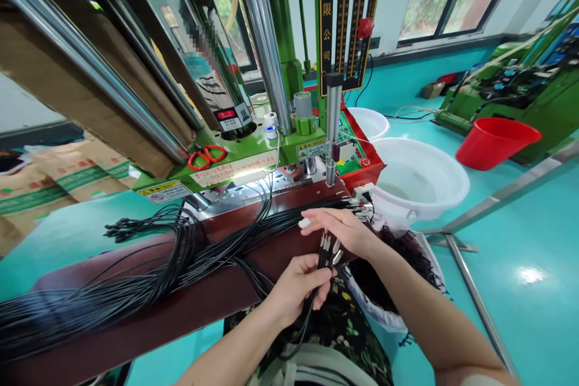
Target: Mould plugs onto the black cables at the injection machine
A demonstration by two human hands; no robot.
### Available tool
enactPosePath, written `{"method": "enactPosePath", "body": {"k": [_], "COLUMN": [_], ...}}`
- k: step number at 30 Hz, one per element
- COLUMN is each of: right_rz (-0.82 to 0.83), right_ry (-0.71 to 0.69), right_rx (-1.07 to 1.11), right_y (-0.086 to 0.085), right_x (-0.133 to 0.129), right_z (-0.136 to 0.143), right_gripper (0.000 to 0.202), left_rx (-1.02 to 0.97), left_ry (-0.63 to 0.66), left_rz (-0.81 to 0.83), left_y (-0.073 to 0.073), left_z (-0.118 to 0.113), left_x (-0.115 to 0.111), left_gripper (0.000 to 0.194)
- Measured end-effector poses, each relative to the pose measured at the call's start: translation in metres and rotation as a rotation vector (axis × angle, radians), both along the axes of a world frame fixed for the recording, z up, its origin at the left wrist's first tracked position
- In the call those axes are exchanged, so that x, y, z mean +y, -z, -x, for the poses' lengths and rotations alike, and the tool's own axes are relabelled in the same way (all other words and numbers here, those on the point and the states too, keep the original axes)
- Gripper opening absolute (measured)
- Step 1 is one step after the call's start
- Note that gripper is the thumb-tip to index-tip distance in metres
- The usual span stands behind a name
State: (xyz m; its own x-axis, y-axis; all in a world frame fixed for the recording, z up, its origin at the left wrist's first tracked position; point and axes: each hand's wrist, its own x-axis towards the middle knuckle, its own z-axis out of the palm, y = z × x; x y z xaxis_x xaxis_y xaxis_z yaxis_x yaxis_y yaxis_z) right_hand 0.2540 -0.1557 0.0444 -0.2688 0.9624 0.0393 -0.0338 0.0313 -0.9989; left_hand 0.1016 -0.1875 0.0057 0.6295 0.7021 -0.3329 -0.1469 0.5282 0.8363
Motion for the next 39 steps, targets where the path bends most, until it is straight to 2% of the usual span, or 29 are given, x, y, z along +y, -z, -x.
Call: {"method": "enactPosePath", "body": {"k": [3,8,11,14,16,18,20,23,25,26,29,31,35,39], "right_rz": [-0.009,-0.002,-0.009,-0.135,-0.211,-0.223,-0.219,-0.158,-0.132,-0.162,-0.379,-0.443,-0.450,-0.418], "right_ry": [-0.097,-0.007,-0.046,-0.084,-0.175,-0.344,-0.498,-0.566,-0.495,-0.410,-0.047,0.065,0.028,-0.093], "right_rx": [-0.118,-0.237,-0.271,-0.301,-0.354,-0.432,-0.503,-0.503,-0.477,-0.544,-1.015,-1.230,-1.367,-1.416], "right_y": [-0.005,0.005,0.006,-0.002,-0.010,-0.017,-0.019,-0.014,-0.007,-0.003,0.013,0.026,0.040,0.028], "right_x": [0.002,-0.003,0.001,0.011,0.018,0.023,0.028,0.038,0.054,0.065,0.107,0.132,0.154,0.145], "right_z": [0.002,0.005,0.000,-0.004,-0.002,0.005,0.014,0.027,0.031,0.033,0.035,0.036,0.039,0.042], "right_gripper": [0.038,0.043,0.044,0.043,0.041,0.038,0.038,0.037,0.039,0.039,0.037,0.036,0.035,0.024], "left_rx": [-0.018,0.011,0.030,0.029,0.034,0.029,0.006,-0.041,-0.080,-0.104,-0.178,-0.203,-0.208,-0.180], "left_ry": [-0.071,-0.187,-0.181,-0.102,-0.050,-0.036,-0.080,-0.186,-0.280,-0.330,-0.465,-0.505,-0.503,-0.485], "left_rz": [-0.012,-0.118,-0.130,-0.106,-0.086,-0.074,-0.057,0.001,0.037,0.047,0.056,0.062,0.090,0.077], "left_y": [-0.003,0.002,0.006,0.006,0.006,0.006,0.009,0.014,0.017,0.017,0.017,0.018,0.023,0.027], "left_z": [-0.003,-0.008,-0.009,-0.008,-0.009,-0.012,-0.015,-0.018,-0.015,-0.012,0.004,0.015,0.029,0.033], "left_x": [0.003,0.004,0.006,0.009,0.011,0.012,0.013,0.017,0.023,0.027,0.037,0.040,0.039,0.034], "left_gripper": [0.032,0.033,0.031,0.025,0.022,0.021,0.024,0.028,0.030,0.030,0.030,0.029,0.029,0.031]}}
